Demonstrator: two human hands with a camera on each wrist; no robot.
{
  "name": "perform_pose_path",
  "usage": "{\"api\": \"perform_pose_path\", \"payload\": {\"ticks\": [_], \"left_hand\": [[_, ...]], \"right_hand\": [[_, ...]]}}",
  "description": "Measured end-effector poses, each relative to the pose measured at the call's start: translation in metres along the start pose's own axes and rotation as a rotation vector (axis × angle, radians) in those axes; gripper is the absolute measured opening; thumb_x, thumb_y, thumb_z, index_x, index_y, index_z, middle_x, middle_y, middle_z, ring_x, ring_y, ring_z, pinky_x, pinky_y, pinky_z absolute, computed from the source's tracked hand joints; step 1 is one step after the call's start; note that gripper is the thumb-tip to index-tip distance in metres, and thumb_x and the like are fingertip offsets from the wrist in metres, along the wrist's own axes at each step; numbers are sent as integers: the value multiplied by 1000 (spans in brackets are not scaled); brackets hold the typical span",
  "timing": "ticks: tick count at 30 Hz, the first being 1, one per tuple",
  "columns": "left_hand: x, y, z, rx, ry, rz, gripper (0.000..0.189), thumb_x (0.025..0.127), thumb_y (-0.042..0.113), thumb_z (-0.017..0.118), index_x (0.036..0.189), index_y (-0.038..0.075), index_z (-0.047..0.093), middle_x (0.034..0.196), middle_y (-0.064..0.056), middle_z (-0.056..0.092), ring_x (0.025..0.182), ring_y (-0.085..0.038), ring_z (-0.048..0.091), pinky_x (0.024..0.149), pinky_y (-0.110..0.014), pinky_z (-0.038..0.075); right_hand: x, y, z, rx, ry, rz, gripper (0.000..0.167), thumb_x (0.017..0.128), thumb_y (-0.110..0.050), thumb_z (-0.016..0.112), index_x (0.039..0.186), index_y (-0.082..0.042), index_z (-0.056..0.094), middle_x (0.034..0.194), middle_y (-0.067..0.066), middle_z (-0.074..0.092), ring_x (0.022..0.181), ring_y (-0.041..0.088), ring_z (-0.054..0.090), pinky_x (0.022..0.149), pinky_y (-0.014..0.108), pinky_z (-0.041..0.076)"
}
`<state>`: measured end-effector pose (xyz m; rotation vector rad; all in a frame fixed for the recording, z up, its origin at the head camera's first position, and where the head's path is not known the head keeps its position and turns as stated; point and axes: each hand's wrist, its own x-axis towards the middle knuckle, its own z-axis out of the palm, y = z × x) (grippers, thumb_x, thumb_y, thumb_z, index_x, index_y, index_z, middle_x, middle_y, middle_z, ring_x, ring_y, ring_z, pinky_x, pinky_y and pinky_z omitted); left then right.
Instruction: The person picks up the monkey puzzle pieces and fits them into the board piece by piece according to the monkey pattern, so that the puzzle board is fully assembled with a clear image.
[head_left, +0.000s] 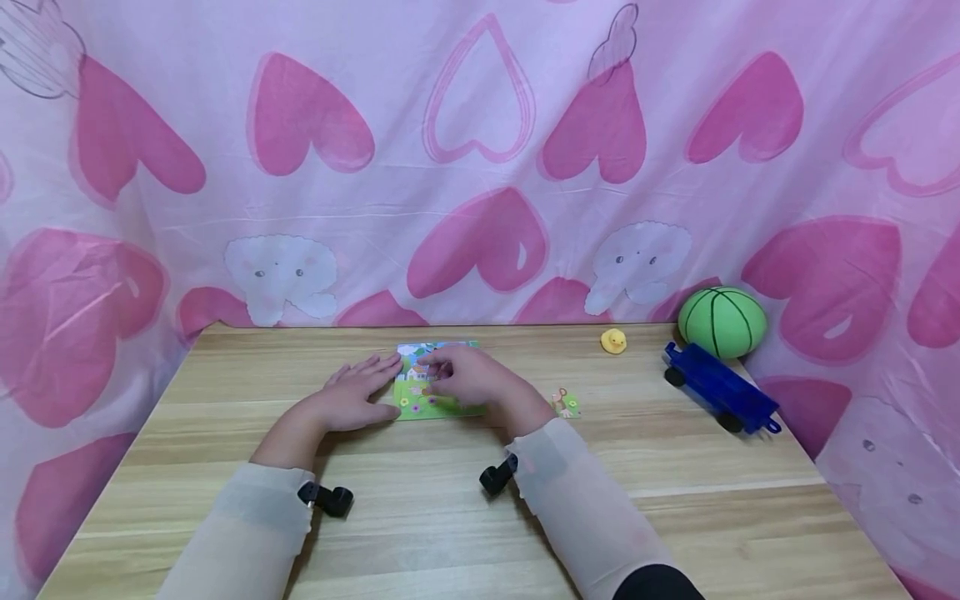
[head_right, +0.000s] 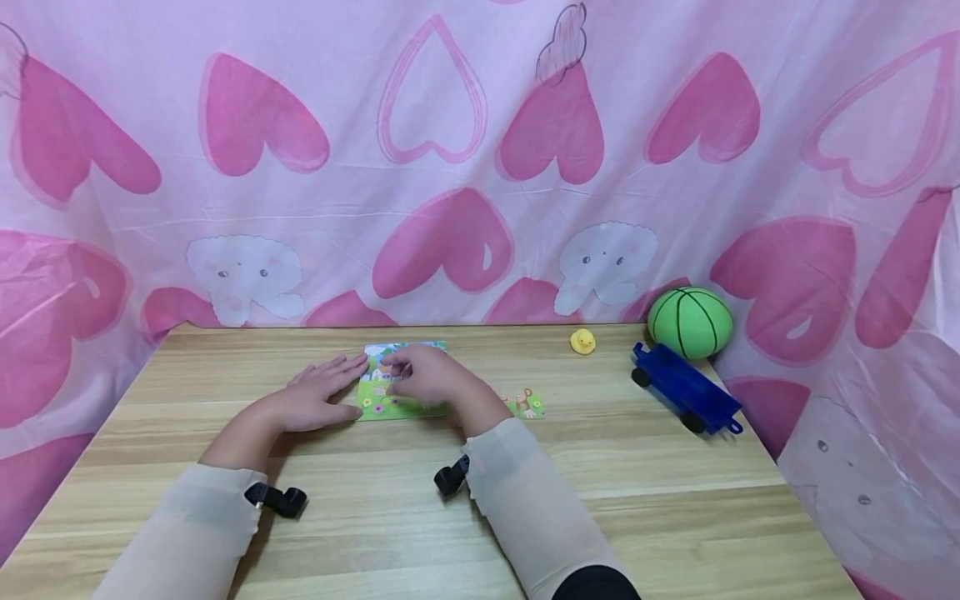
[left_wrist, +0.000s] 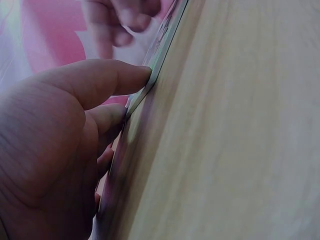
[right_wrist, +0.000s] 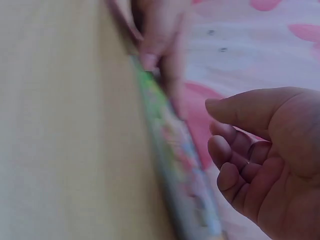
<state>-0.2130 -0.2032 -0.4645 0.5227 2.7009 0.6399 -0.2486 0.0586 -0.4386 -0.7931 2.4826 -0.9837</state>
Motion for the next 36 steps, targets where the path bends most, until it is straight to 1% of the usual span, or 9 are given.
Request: {"api": "perform_pose_path", "payload": {"ticks": [2,4,7,11,18,19,23,30,36], "left_hand": [[0,0,0,0,1,-1,89,97,55,65,171,26,27,182,2,19,170,-39,8,132,-74,1],[1,0,0,2,1,-6,89,97,55,65,171,26,27,182,3,18,170,-38,8,133,-74,2],[2,0,1,7,2,-7,88,97,54,66,171,26,26,182,3,17,170,-38,8,133,-73,2],[2,-1,1,6,6,-12,88,97,52,66,171,26,26,182,5,16,170,-36,7,134,-71,1],[2,-3,2,8,8,-12,88,97,53,65,172,26,26,182,4,16,170,-38,7,133,-72,1],[2,-3,2,8,8,-10,88,97,53,65,172,26,26,182,3,16,170,-38,7,133,-73,1],[0,-3,2,3,5,-14,88,98,53,66,172,26,26,182,4,16,170,-38,7,133,-72,1],[0,-1,2,-3,6,-15,88,97,52,66,172,26,26,182,4,17,170,-38,8,133,-73,1],[1,-1,2,-7,4,-15,88,97,52,66,171,26,26,182,4,17,170,-38,7,133,-73,1]], "right_hand": [[-6,0,-10,42,29,12,50,101,-22,74,150,-18,64,116,-2,71,99,15,66,80,30,61],[-13,2,-19,65,61,12,51,101,-21,74,151,-19,63,116,-3,71,99,18,67,82,32,61],[-25,12,-30,49,93,15,48,100,-22,76,147,-19,66,113,-5,71,102,18,66,86,34,59],[-43,30,-42,24,86,62,44,100,-26,76,144,-20,69,113,-6,70,104,17,66,89,33,59],[-77,67,-60,71,82,181,44,98,-28,79,142,-24,70,115,-3,71,101,21,63,79,34,60],[-81,72,-62,66,86,192,43,98,-28,80,140,-24,71,115,-3,71,103,20,63,81,32,58],[-97,88,-68,105,74,216,41,97,-23,81,137,-20,72,116,0,72,103,23,62,79,33,59],[-108,101,-71,73,59,236,37,92,-20,85,128,-22,76,112,0,72,102,23,59,85,33,56],[-108,105,-70,50,9,263,45,85,-18,92,126,-30,76,116,-1,68,107,24,55,93,36,51]]}}
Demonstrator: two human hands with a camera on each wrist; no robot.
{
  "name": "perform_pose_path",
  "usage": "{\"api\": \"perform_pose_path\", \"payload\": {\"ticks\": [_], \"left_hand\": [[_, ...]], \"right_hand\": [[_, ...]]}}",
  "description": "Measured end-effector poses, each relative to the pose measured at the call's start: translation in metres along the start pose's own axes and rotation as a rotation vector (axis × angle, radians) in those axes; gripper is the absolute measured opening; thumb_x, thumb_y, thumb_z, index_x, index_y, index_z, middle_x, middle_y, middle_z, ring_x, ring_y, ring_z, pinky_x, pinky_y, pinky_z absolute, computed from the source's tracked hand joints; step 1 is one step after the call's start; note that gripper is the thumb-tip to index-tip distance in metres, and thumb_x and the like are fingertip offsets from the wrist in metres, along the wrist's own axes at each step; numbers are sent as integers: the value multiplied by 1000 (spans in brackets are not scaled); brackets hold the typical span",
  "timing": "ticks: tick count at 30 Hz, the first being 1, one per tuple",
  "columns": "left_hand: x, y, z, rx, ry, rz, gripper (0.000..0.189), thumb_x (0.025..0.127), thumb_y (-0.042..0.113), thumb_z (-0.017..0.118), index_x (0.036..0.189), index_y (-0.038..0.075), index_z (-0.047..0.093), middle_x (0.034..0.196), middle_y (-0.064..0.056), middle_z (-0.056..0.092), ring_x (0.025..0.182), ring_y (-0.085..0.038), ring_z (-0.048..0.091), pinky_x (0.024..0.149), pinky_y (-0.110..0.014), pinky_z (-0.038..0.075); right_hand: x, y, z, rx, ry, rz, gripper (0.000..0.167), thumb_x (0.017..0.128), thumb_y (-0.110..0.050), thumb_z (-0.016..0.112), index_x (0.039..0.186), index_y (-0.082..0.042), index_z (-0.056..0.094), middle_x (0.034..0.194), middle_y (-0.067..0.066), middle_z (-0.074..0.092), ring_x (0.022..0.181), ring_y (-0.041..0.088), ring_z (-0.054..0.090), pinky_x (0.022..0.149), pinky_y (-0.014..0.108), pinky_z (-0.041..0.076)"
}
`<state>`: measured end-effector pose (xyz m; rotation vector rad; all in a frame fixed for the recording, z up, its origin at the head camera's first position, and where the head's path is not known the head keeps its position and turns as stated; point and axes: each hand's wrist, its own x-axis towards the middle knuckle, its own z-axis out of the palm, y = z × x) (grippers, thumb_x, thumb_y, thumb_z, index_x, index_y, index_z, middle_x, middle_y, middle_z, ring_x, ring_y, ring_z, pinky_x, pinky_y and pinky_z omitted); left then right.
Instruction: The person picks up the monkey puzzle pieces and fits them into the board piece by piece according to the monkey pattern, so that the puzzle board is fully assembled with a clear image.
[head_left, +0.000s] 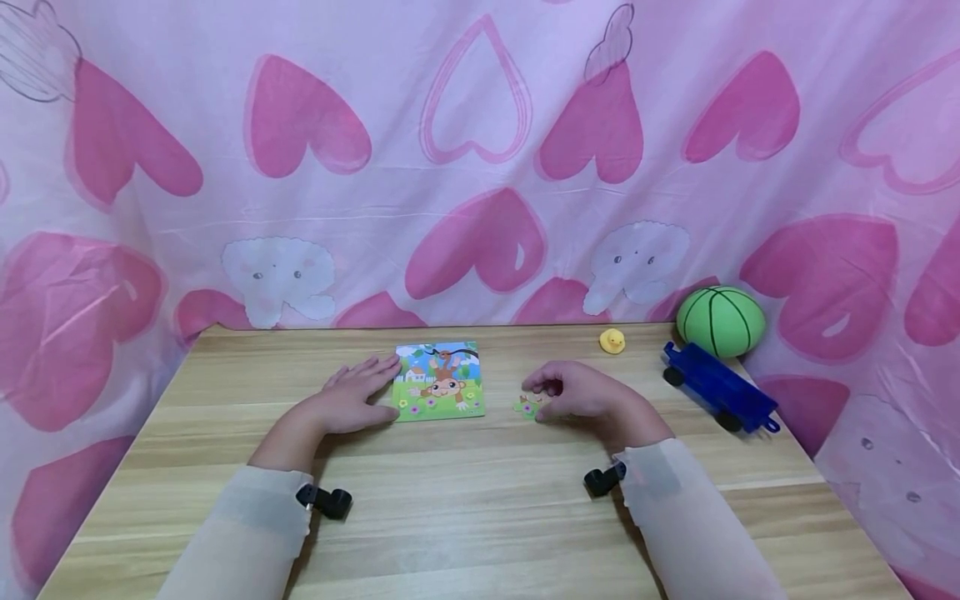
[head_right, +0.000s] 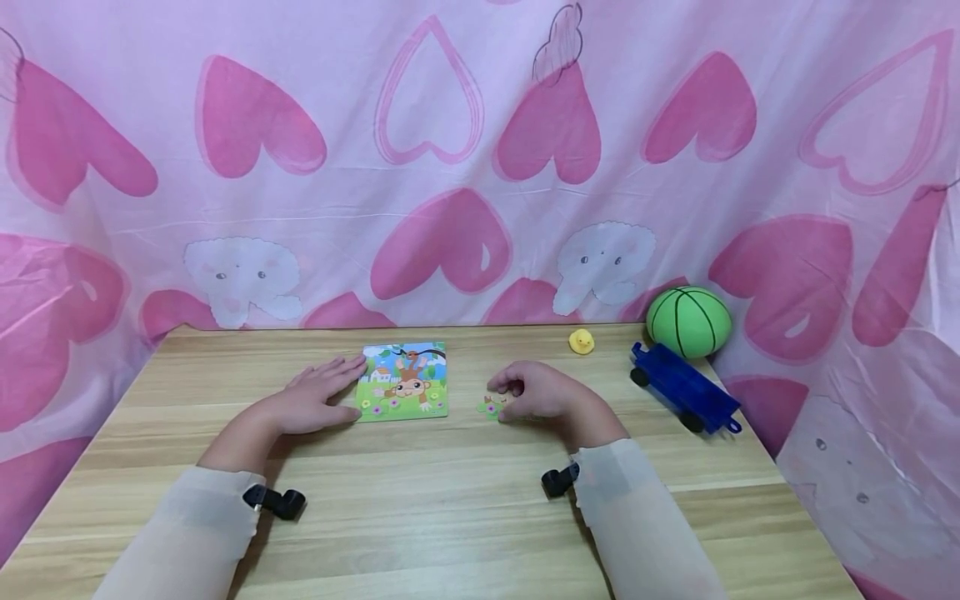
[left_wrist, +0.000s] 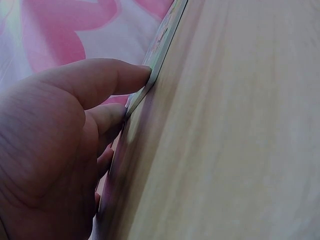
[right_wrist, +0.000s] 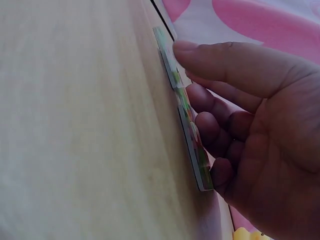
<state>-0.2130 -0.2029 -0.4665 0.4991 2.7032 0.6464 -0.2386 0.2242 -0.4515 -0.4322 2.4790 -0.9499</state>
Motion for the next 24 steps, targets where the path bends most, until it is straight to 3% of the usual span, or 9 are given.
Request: {"api": "perform_pose_path", "payload": {"ticks": [12,17,24], "left_hand": [[1,-3,2,12,-2,2,89,97,53,66,172,26,26,182,4,17,170,-38,7,133,-73,2],[1,-2,2,10,-2,4,89,97,53,66,172,26,26,182,3,17,170,-38,7,133,-73,1],[0,-1,1,8,1,6,89,97,53,66,172,25,26,182,2,17,170,-38,7,133,-73,1]], "right_hand": [[4,5,4,-66,-23,-32,46,85,-12,91,123,-33,77,116,-5,67,108,21,55,96,35,50],[5,1,6,-81,10,1,44,85,-13,91,122,-32,77,117,-5,68,109,20,56,100,37,53],[6,-12,11,-69,86,-16,33,92,-10,84,114,-32,74,112,-2,67,106,22,58,95,37,55]]}}
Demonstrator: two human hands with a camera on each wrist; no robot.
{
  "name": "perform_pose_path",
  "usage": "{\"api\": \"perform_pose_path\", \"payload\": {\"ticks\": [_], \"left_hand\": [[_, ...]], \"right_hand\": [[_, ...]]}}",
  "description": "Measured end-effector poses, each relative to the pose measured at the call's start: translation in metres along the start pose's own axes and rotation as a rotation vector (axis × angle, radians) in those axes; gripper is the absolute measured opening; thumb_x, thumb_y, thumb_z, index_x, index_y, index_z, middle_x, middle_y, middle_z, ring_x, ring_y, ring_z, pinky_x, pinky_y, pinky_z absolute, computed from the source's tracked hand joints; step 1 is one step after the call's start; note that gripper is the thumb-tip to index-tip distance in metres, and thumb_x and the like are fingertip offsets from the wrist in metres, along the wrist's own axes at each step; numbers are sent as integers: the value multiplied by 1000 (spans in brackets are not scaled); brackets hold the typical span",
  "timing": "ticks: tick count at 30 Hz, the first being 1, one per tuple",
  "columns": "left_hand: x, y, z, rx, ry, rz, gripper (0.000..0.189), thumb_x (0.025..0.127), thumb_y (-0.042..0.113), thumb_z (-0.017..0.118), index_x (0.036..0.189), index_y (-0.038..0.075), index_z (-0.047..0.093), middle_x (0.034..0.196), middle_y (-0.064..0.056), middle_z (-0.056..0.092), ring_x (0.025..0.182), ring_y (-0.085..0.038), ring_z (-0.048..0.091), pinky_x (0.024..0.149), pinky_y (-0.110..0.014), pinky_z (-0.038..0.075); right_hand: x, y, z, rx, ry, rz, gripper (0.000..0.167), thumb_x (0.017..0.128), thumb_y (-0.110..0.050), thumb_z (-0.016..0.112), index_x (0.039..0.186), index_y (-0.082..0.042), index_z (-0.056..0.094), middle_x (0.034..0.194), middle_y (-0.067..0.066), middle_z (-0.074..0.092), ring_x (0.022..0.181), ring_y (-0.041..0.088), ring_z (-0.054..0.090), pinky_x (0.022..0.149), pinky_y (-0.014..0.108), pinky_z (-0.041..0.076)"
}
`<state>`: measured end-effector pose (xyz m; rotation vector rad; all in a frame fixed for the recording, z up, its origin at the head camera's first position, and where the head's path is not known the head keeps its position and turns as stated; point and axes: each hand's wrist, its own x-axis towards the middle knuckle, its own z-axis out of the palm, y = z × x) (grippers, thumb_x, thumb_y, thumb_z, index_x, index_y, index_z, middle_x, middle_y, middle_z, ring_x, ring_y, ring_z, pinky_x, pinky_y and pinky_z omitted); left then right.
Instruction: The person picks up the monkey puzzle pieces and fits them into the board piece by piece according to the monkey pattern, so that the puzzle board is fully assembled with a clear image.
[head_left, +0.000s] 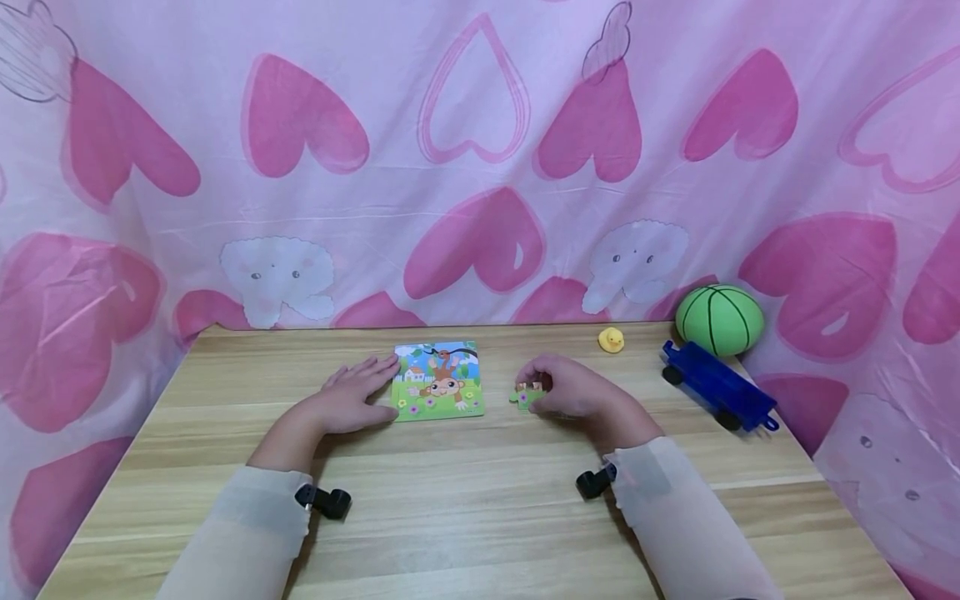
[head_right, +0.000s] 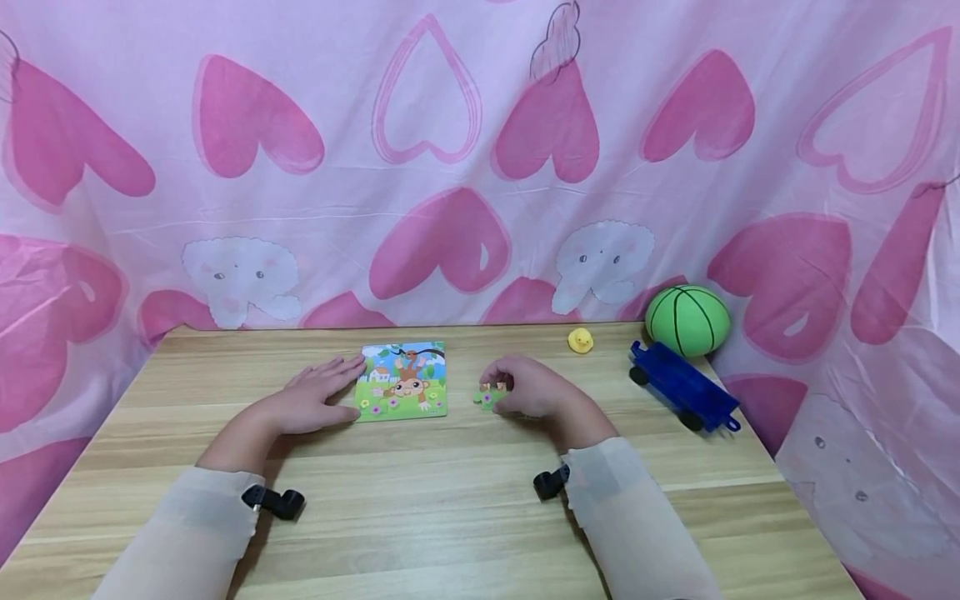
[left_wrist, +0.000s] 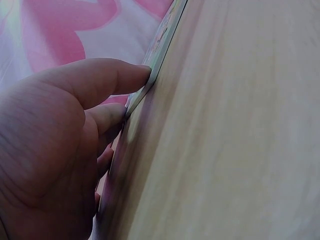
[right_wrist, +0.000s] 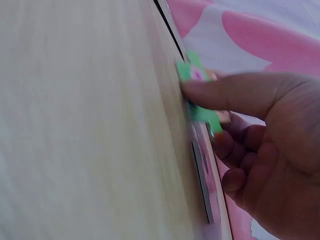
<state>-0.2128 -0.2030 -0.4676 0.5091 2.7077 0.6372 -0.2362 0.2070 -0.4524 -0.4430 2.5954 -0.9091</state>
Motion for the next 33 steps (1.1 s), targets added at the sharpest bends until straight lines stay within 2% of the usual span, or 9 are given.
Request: {"api": "perform_pose_path", "payload": {"ticks": [4,9,15,24,33], "left_hand": [[-1,1,-1,-5,3,4,90,96,54,65,172,24,26,182,2,18,170,-39,8,133,-73,1],[-1,1,-1,-3,2,6,90,96,54,66,172,24,26,182,2,18,170,-39,8,133,-74,1],[-1,1,-1,-5,2,4,90,96,53,66,171,24,27,182,1,19,170,-39,8,133,-74,1],[-1,3,-3,-9,0,8,89,97,52,66,171,23,27,182,1,19,170,-40,8,133,-74,1],[-2,3,-3,-15,-9,11,88,98,52,65,172,24,26,182,1,18,170,-40,8,132,-75,1]], "right_hand": [[1,-8,2,6,24,-16,24,100,-13,74,113,-32,75,107,-3,69,102,21,60,91,37,54],[2,-26,5,23,1,-50,22,106,-19,67,118,-34,76,109,-6,70,103,19,61,90,36,55],[13,-51,15,30,-8,-146,23,107,-23,66,125,-33,76,111,-9,71,105,18,62,94,37,56],[33,-82,33,57,-70,-236,25,108,-25,64,131,-29,75,107,-6,68,98,16,60,85,33,54],[47,-108,47,95,-107,-243,28,109,-23,64,135,-25,72,108,-5,69,92,22,67,80,32,58]]}}
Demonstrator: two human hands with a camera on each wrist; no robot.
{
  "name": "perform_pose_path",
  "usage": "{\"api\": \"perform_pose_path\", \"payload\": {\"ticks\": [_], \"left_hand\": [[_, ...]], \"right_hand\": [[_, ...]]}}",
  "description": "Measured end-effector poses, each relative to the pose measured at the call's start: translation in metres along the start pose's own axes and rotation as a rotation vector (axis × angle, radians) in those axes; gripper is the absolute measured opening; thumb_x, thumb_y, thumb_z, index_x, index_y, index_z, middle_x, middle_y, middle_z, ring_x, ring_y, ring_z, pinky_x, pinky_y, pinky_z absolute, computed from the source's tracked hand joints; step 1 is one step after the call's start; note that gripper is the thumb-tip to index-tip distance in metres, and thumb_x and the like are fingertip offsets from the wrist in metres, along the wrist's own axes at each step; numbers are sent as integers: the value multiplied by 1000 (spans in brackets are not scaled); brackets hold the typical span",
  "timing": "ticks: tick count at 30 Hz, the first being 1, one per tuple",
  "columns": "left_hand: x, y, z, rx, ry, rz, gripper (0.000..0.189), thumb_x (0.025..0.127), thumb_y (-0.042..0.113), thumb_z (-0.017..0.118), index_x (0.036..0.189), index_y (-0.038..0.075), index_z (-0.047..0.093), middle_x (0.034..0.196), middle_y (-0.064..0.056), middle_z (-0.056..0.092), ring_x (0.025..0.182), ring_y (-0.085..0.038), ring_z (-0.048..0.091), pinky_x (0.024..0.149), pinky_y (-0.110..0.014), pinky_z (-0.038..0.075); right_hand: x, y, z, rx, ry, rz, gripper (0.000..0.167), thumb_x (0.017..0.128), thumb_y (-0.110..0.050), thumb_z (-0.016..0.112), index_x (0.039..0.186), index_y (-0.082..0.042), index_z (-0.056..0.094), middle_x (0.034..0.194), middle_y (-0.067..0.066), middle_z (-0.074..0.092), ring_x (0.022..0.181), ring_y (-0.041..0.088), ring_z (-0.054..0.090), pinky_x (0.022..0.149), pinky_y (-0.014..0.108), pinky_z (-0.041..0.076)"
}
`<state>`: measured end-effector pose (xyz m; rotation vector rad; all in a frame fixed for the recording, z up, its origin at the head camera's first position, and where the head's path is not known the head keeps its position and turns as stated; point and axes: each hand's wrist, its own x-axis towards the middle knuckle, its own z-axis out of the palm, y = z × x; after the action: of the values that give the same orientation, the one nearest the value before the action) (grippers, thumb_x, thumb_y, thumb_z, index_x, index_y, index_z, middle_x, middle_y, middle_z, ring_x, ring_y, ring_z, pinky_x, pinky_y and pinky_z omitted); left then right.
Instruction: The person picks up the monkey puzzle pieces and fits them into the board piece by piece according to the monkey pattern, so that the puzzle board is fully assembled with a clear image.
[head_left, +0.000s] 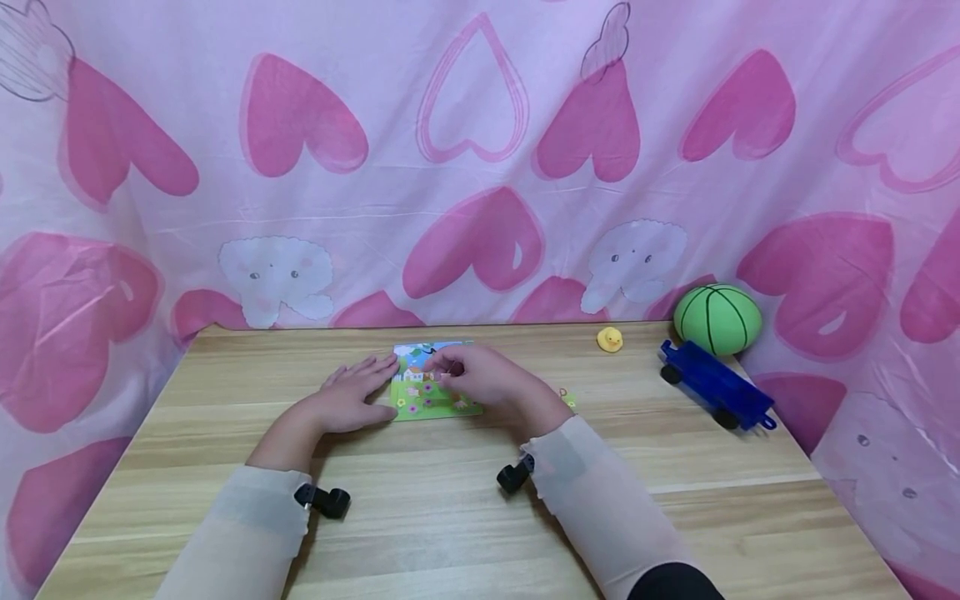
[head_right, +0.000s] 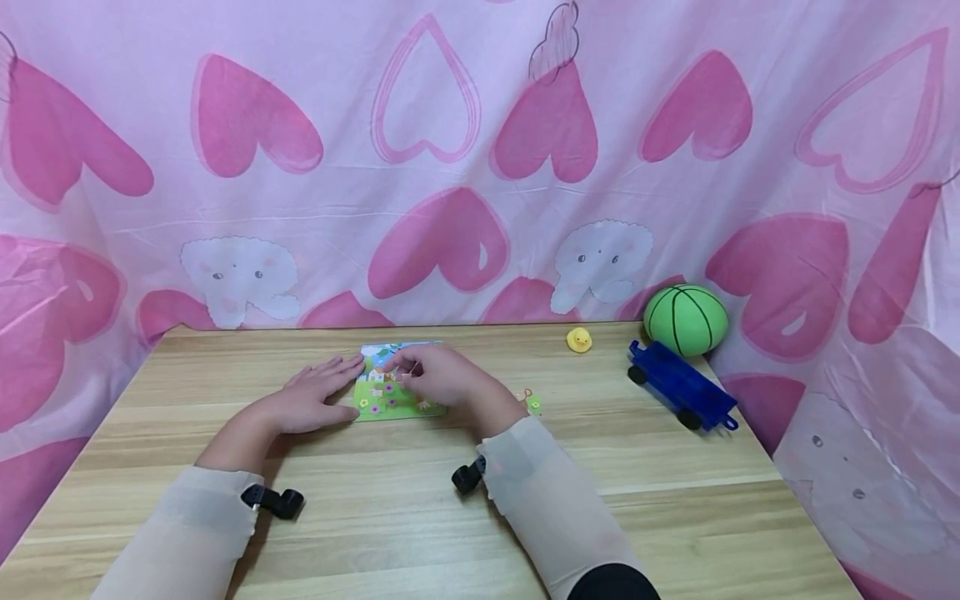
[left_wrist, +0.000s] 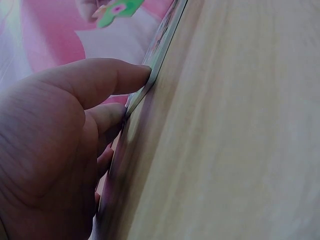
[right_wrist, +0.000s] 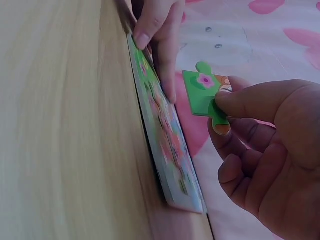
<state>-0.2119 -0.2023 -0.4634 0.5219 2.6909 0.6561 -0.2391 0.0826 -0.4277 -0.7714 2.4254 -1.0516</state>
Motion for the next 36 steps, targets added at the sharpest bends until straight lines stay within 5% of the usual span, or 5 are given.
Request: {"api": "perform_pose_path", "payload": {"ticks": [6,16,24,36], "left_hand": [[1,-1,0,8,-2,-2,88,99,52,65,172,25,25,182,3,17,170,-38,7,133,-73,1],[0,0,1,7,4,0,88,98,54,65,172,24,26,182,1,18,170,-40,8,133,-74,2],[-1,1,1,17,11,0,88,97,53,65,171,24,27,182,1,19,170,-39,10,133,-74,3],[2,-3,3,24,12,-8,88,97,54,65,171,27,27,182,4,18,170,-37,8,133,-73,2]], "right_hand": [[6,6,11,-64,5,-18,23,108,-22,64,128,-28,74,102,-5,68,85,15,66,78,28,58],[9,18,17,-84,23,-1,22,104,-19,70,123,-26,77,108,-10,72,100,12,63,95,29,57],[12,18,20,-177,19,3,31,95,-17,81,124,-25,78,108,-9,68,99,13,60,89,27,55],[12,18,20,-246,-1,-69,29,95,-14,81,123,-18,79,107,-3,64,97,10,55,87,23,52]]}}
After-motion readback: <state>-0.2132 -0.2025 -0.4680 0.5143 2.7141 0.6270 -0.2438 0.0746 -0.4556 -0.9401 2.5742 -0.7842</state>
